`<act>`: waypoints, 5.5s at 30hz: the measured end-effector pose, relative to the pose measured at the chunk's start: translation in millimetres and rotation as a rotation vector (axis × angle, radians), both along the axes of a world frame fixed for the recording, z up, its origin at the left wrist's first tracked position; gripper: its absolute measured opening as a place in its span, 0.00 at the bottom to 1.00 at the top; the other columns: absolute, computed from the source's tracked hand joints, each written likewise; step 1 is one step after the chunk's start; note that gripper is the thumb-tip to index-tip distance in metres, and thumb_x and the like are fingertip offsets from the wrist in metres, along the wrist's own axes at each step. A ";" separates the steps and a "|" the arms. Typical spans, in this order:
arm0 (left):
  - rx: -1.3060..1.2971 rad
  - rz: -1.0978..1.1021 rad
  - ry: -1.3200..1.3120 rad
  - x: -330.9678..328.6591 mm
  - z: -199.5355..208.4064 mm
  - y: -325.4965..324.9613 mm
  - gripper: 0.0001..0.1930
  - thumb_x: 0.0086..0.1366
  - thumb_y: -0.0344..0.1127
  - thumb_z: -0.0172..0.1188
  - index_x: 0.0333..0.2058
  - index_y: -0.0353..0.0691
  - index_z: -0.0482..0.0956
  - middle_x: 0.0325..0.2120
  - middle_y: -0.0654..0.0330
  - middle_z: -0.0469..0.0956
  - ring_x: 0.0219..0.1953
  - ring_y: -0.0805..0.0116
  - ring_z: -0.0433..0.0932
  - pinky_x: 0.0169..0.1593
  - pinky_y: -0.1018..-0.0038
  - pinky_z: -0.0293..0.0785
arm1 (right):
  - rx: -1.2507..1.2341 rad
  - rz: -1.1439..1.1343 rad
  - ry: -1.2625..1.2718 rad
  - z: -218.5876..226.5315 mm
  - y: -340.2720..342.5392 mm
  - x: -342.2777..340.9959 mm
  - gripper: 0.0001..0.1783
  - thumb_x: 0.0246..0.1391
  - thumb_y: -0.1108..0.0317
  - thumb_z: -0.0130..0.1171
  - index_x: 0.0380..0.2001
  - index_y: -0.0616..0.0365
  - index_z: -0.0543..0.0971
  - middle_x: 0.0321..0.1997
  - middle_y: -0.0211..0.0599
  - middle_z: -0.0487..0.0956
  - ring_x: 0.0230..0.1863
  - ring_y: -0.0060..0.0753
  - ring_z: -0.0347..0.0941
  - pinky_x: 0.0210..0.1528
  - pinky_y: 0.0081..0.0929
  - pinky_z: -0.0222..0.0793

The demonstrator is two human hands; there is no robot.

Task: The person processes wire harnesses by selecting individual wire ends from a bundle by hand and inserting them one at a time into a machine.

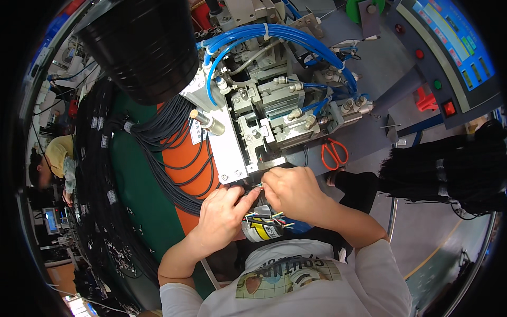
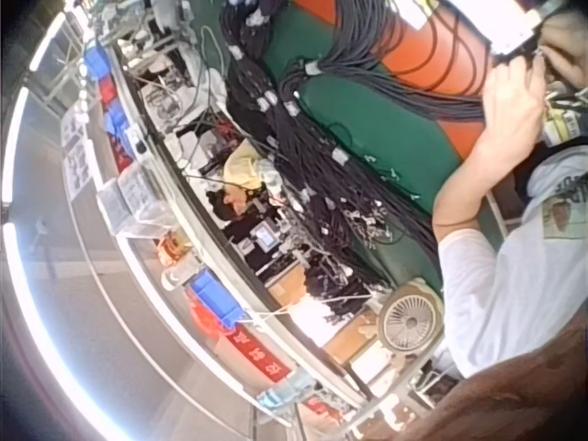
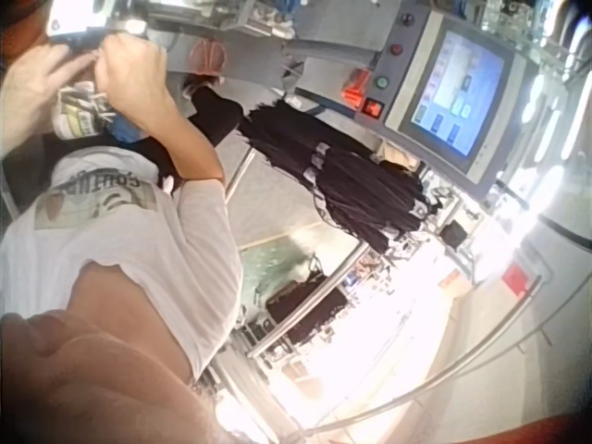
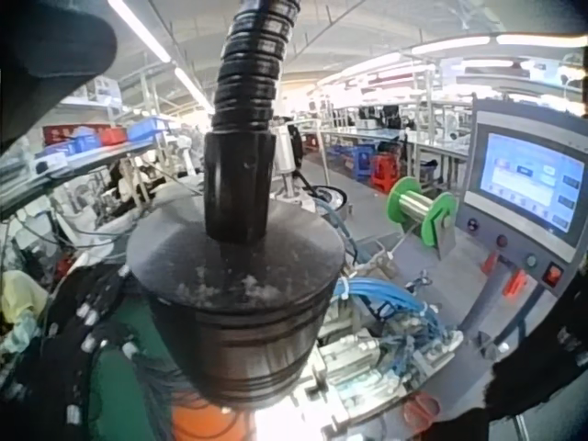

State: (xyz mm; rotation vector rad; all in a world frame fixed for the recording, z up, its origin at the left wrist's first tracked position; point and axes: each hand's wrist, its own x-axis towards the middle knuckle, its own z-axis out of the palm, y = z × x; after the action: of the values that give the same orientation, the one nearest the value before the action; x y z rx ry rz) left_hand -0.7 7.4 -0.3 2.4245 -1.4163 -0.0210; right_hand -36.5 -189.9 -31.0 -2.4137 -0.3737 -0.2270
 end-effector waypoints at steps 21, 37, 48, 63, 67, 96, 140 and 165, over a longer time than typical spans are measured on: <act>-0.104 0.062 0.047 3.7 -9.6 11.3 0.22 0.45 0.26 0.59 0.44 0.37 0.78 0.31 0.58 0.71 0.33 0.61 0.72 0.38 0.69 0.67 | 0.108 -0.029 0.017 -12.0 -4.5 0.0 0.04 0.46 0.72 0.60 0.27 0.62 0.77 0.22 0.40 0.76 0.19 0.43 0.73 0.22 0.34 0.68; -0.441 -0.002 0.379 4.0 -16.4 42.3 0.21 0.43 0.19 0.63 0.40 0.34 0.73 0.24 0.55 0.76 0.24 0.61 0.77 0.27 0.71 0.72 | 0.798 0.184 0.304 -2.5 15.7 -9.4 0.09 0.52 0.75 0.60 0.39 0.64 0.79 0.33 0.30 0.77 0.19 0.08 0.65 0.22 0.12 0.58; -0.439 0.019 0.182 -7.4 -14.9 20.7 0.21 0.40 0.28 0.69 0.36 0.34 0.75 0.20 0.59 0.71 0.18 0.62 0.72 0.22 0.70 0.66 | 1.529 0.126 0.800 -8.5 2.5 -15.0 0.09 0.60 0.72 0.54 0.41 0.66 0.76 0.28 0.35 0.76 0.20 0.15 0.70 0.21 0.09 0.58; -0.411 0.131 0.342 -5.3 -9.6 -1.7 0.06 0.49 0.26 0.61 0.26 0.36 0.72 0.18 0.55 0.74 0.19 0.55 0.76 0.24 0.65 0.70 | 0.414 -0.038 -0.245 -14.1 18.3 -23.1 0.19 0.52 0.76 0.57 0.49 0.66 0.73 0.45 0.44 0.75 0.37 0.38 0.76 0.39 0.27 0.72; -0.421 0.130 0.437 -2.6 -13.7 1.7 0.07 0.48 0.25 0.61 0.27 0.36 0.73 0.19 0.55 0.75 0.20 0.54 0.76 0.25 0.65 0.71 | 1.321 0.113 0.565 -14.1 2.1 -12.0 0.12 0.60 0.74 0.53 0.44 0.70 0.78 0.37 0.37 0.77 0.33 0.21 0.75 0.30 0.16 0.68; -0.245 -0.164 0.760 21.6 -6.0 12.8 0.05 0.51 0.30 0.62 0.26 0.38 0.74 0.15 0.55 0.73 0.18 0.56 0.74 0.23 0.68 0.67 | 1.052 0.250 0.745 -7.1 -15.6 0.0 0.04 0.51 0.78 0.61 0.32 0.66 0.80 0.34 0.37 0.79 0.22 0.19 0.75 0.23 0.13 0.68; -0.186 0.150 0.054 -1.3 -6.6 23.2 0.20 0.41 0.21 0.61 0.38 0.35 0.80 0.31 0.58 0.72 0.32 0.61 0.71 0.35 0.67 0.66 | 0.412 -0.052 0.260 -15.6 -3.1 -3.1 0.05 0.46 0.75 0.63 0.26 0.64 0.78 0.18 0.34 0.74 0.15 0.23 0.69 0.19 0.21 0.63; -0.547 0.019 0.304 -16.3 -13.7 33.9 0.16 0.46 0.23 0.67 0.35 0.33 0.73 0.23 0.54 0.76 0.22 0.59 0.77 0.24 0.69 0.72 | 1.079 0.215 0.487 4.3 21.8 -15.3 0.05 0.59 0.76 0.53 0.37 0.65 0.76 0.33 0.31 0.76 0.22 0.12 0.70 0.25 0.13 0.65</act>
State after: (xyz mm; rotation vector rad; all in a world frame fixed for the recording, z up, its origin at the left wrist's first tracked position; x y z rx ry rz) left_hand -17.0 41.2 -14.1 1.8910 -1.0885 0.0021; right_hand -51.8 -168.1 -26.7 -1.2868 -0.1948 0.2187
